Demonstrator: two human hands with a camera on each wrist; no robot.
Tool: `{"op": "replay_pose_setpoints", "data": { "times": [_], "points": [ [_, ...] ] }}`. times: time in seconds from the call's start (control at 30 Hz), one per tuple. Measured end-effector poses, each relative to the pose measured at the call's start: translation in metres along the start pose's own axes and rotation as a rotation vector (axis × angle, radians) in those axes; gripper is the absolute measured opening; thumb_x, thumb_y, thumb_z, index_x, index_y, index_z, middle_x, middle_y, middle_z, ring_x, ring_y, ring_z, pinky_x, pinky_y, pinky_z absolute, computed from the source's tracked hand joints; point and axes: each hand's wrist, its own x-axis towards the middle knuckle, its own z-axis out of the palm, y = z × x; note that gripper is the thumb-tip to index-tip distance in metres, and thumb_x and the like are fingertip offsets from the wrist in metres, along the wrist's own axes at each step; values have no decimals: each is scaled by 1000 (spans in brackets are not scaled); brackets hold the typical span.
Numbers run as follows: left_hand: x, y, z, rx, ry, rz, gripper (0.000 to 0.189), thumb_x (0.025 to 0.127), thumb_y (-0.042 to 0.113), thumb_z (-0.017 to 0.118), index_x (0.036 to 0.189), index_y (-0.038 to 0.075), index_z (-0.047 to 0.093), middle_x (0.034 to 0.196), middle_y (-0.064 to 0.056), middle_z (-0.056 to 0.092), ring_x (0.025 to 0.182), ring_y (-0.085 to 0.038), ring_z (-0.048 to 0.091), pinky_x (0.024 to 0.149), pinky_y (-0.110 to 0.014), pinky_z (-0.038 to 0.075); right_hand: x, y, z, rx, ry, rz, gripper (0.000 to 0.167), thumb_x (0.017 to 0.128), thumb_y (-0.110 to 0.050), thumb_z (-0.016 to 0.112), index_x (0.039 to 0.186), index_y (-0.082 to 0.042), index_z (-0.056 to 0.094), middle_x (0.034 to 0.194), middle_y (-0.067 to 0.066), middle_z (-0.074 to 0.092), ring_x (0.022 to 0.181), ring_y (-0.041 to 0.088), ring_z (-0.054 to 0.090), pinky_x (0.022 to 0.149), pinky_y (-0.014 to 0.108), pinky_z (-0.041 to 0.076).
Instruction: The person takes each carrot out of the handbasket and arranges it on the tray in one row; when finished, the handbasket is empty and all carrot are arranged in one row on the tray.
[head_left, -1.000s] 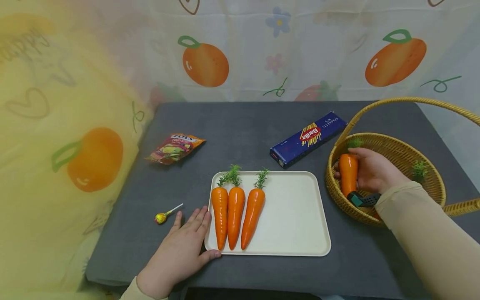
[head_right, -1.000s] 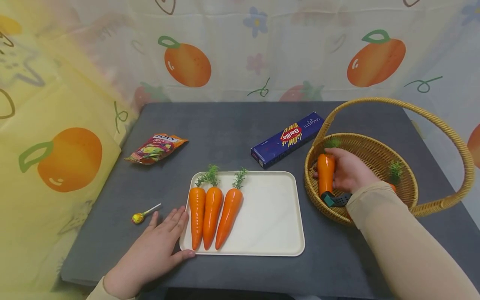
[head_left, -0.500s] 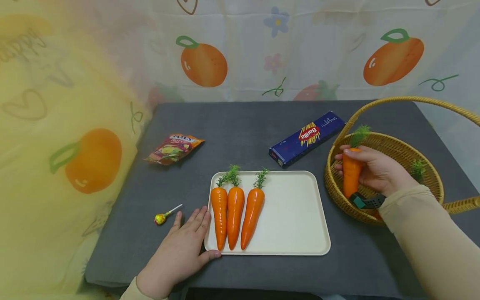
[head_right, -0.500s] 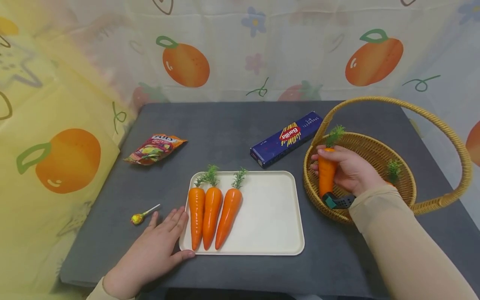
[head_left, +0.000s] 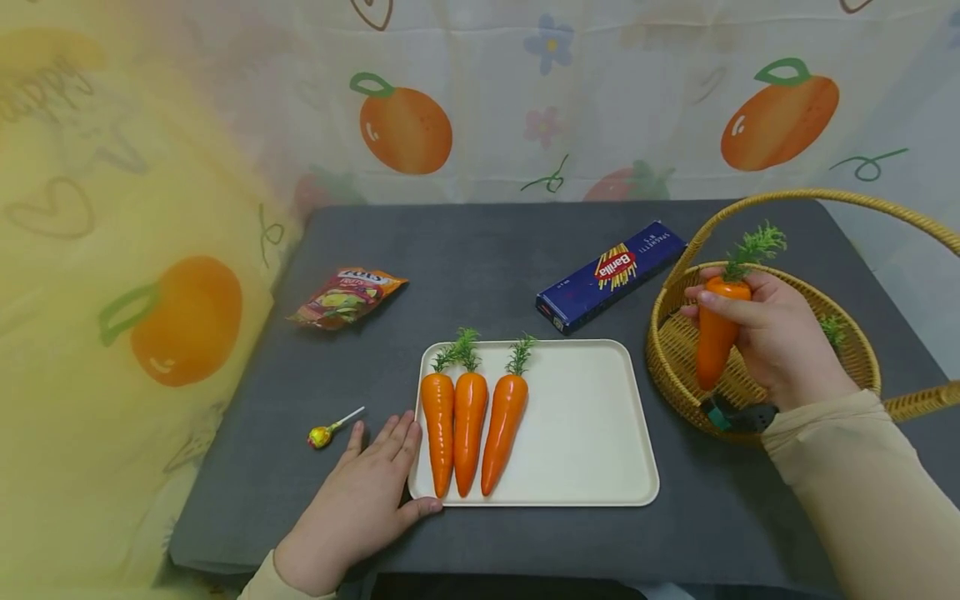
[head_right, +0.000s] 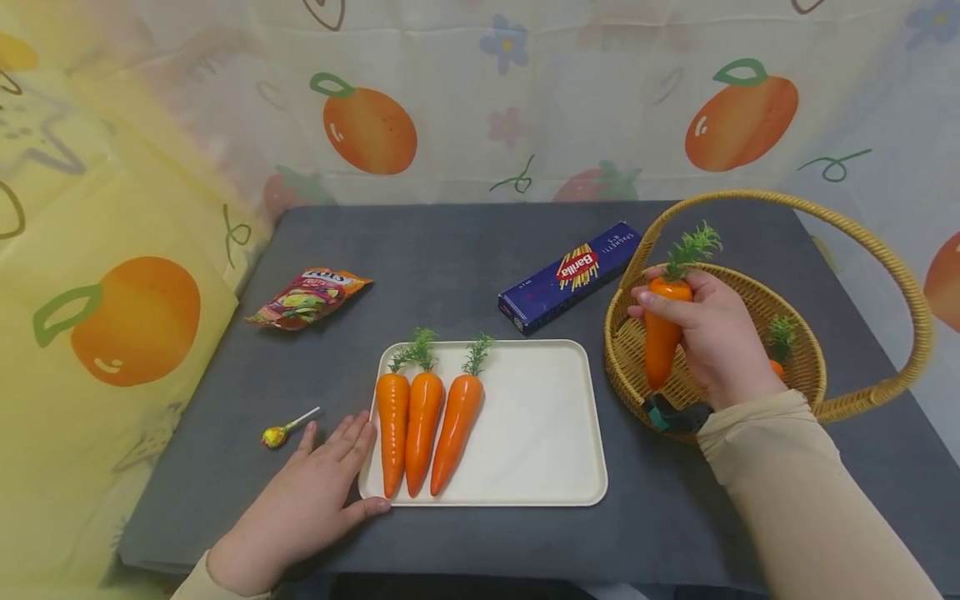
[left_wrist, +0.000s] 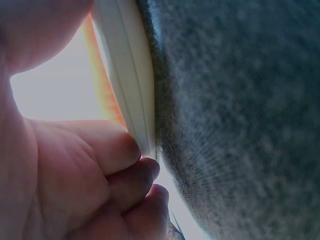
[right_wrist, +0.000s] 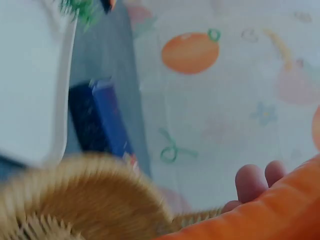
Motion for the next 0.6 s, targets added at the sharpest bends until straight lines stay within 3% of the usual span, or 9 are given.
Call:
{"op": "replay_pose_setpoints", "data": {
  "times": [0.23, 0.43, 0.6],
  "points": [
    [0, 1, -1, 2, -12, -5, 109, 92, 72, 77, 169, 4, 42, 179, -17, 36, 165, -40, 36, 132, -77, 14, -11, -2, 18, 64, -37, -68, 22, 108, 4, 64, 129, -2, 68, 119, 8, 73, 100, 26, 81, 93, 31, 66],
    [1, 2, -2, 4, -20, -9, 110, 91, 73, 77, 169, 4, 43, 179, -16, 36, 165, -39, 37, 132, -77, 14, -19, 0, 31, 105, -18, -118, 25, 107, 8, 64, 131, 0, 64, 127, 10, 65, 105, 26, 79, 96, 32, 65],
    [0, 2, -2, 5, -16, -8, 110, 91, 73, 77, 169, 4, 43, 179, -17, 36, 165, -40, 37, 132, -77, 14, -22, 2, 37, 219, -129, -177, 22, 110, 7, 56, 132, 5, 62, 123, 17, 67, 108, 31, 76, 99, 39, 65]
  ]
}}
